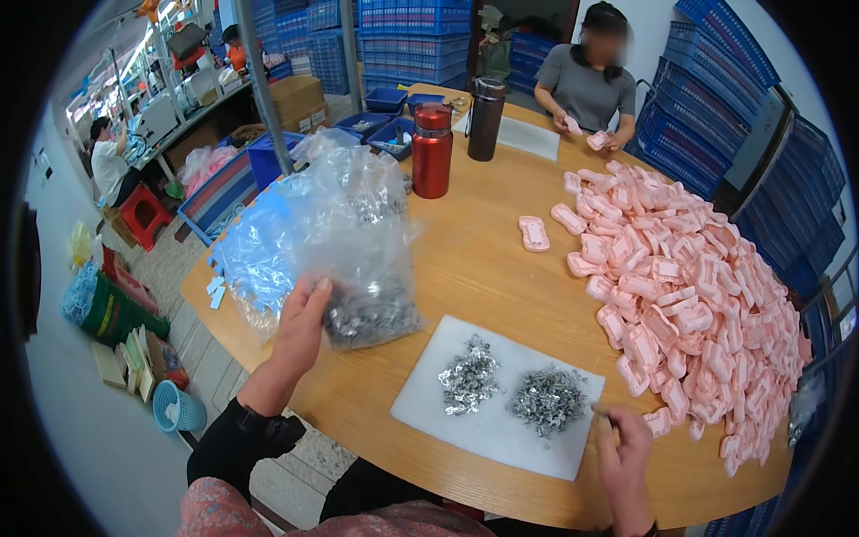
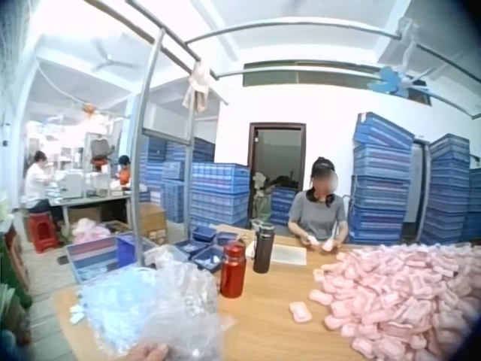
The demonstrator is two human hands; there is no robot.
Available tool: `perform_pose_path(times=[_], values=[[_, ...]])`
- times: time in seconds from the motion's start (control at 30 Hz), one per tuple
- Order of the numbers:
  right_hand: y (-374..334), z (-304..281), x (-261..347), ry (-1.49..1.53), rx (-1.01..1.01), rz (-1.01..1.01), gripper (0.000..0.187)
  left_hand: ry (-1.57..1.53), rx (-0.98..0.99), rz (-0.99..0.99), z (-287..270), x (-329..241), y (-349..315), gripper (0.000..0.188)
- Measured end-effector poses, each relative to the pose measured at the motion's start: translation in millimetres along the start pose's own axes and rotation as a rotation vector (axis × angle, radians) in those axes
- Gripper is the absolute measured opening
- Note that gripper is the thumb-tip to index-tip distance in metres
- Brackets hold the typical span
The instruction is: The person pours small metal components from plastic bags onto a white mat, then uses a pointed tool to insert them into pink plastic casings one at a time. The person handles the casings and components repeatedly, working at a table with other workers visible in the background.
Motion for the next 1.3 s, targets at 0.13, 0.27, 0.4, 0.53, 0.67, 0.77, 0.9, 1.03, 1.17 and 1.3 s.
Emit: perform_pose_path(times=[0.13,0.27,0.4,0.53,0.67,0.77,0.9,1.03,1.17,1.3], values=[[105.3,68.1,78.1,-0.172,0.184,-0.330,0.015,0.237,-0.042,0.100,-29.1,1.1,-8.8,0.022],[210.7,166.1,101.8,-0.140,0.304,-0.382,0.030,0.761,-0.279,0.350,-39.0,-30.7,-18.8,0.019],[296.4,253.2,121.0,-0.068,0.307,-0.289,0.063,0.815,-0.361,0.528,-29.6,-53.6,-9.2,0.020],[339.3,346.3,131.1,0.048,0.399,-0.201,0.070,0.444,-0.165,0.342,-49.1,-36.6,12.2,0.017],[336.4,385.3,145.1,-0.099,0.606,-0.217,0.045,0.391,0.032,0.160,-58.0,-25.4,19.5,0.018],[334.4,366.5,152.2,0.150,0.576,-0.134,0.031,0.442,0.077,0.164,-57.1,-28.8,20.0,0.019],[339.9,328.3,174.5,0.299,0.500,-0.299,0.032,0.271,-0.013,0.128,-64.7,-12.5,21.7,0.020],[351.2,286.0,170.9,0.376,0.428,-0.274,0.036,0.052,-0.104,-0.020,-60.8,-5.2,29.3,0.023],[349.5,251.4,158.0,0.395,0.410,-0.278,0.035,-0.033,-0.211,-0.078,-74.1,9.0,44.6,0.026],[343.2,223.8,135.3,0.361,0.412,-0.182,0.036,-0.139,-0.333,-0.157,-88.1,21.2,60.9,0.029]])
Point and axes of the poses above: each hand's wrist, its own y-axis towards the middle knuckle, its own z-axis out of the palm, x = y × z, the point moved 7 cm from there along y, towards the middle knuckle, and after that the axes turned 1 degree about -z, right-handed, at the moved point
